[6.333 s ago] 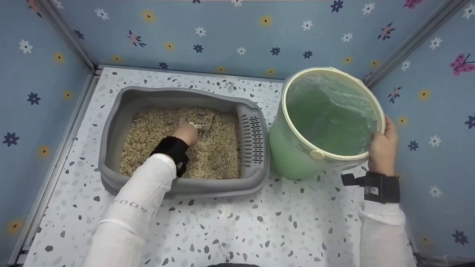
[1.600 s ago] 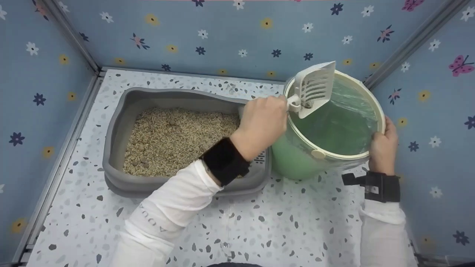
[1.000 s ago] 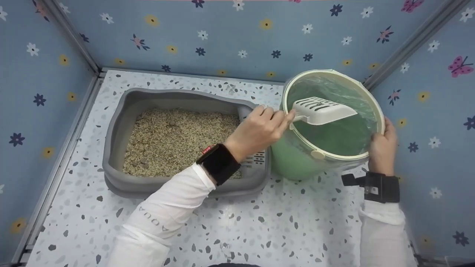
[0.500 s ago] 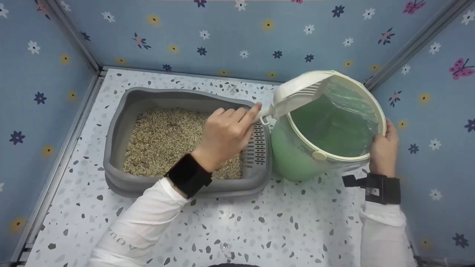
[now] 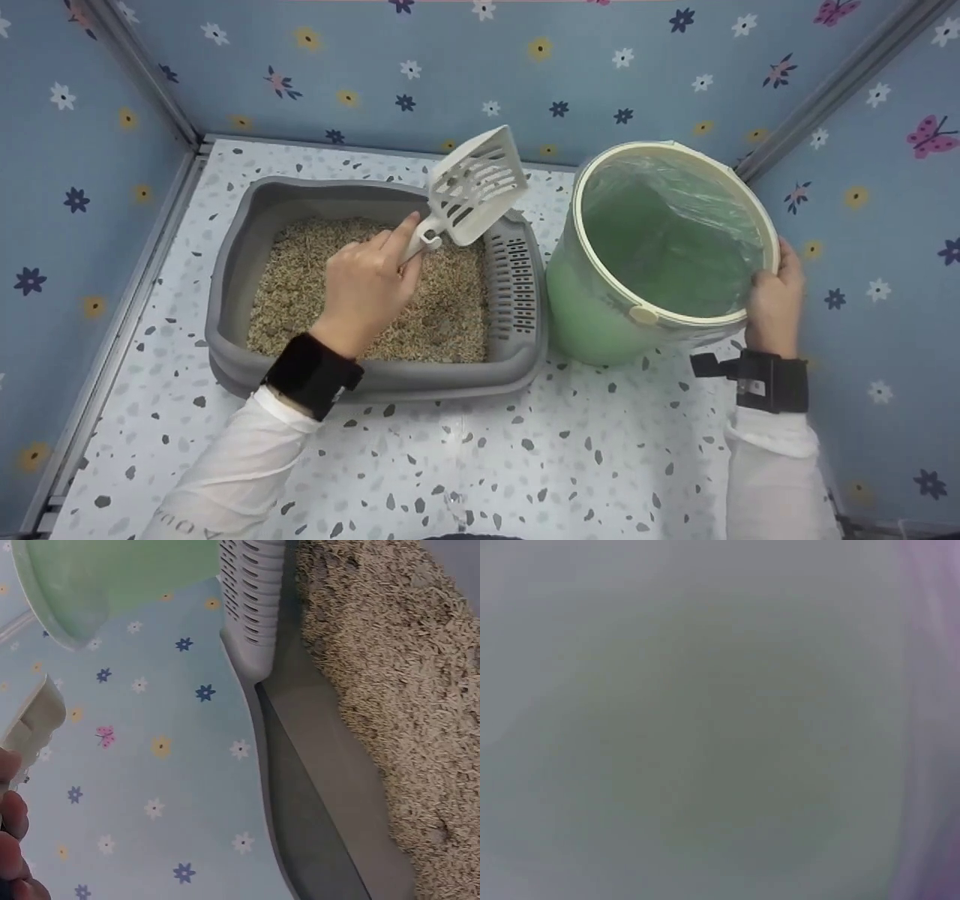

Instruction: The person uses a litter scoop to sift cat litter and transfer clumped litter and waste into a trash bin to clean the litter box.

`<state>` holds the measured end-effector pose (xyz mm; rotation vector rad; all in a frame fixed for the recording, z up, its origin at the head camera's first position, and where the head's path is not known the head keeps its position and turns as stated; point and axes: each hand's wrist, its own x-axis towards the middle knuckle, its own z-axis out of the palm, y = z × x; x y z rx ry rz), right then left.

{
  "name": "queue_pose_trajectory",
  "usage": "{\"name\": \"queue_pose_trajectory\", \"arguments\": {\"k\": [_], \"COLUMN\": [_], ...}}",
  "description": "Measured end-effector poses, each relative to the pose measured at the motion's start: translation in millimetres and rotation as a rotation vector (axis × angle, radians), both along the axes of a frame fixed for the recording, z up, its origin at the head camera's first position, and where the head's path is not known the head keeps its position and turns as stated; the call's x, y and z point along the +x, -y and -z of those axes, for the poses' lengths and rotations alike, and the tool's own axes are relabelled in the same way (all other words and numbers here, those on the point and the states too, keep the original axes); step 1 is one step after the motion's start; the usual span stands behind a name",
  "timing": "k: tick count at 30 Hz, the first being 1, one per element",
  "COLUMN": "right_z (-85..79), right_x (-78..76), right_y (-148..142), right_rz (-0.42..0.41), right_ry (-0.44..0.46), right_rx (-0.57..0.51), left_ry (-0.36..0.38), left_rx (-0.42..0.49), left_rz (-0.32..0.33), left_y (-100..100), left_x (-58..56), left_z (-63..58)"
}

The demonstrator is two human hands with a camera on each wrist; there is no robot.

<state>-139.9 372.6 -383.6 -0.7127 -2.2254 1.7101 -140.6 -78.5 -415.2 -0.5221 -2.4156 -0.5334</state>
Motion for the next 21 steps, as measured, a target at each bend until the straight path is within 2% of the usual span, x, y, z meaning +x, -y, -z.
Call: {"name": "queue_pose_trajectory", "arguments": {"k": [4,8,15,21], "right_z": [-0.8,-0.9,1.2,1.0], "right_x": [0.5,1.2,1.7,0.2], "right_y": [0,1,0,0], "right_rz": [0.001,-0.002,0.000,0.006], "right_ry": [0.002,0.002,0.000,0.004], "right_rx": [-0.005,-0.009,-0.009,0.000], "left_ry": [0.164,0.319,0.580,0.732], "left_rx": [-0.038,-0.124,-0.280,-0.335], "left_rz": [0.036,0.071,0.075,0.127], "left_y": [18,37,67,82], "left_x": [-1.6,-5.0,-17.5,-29.8], "left_z": [12.9,21.6,24.9,26.3]}}
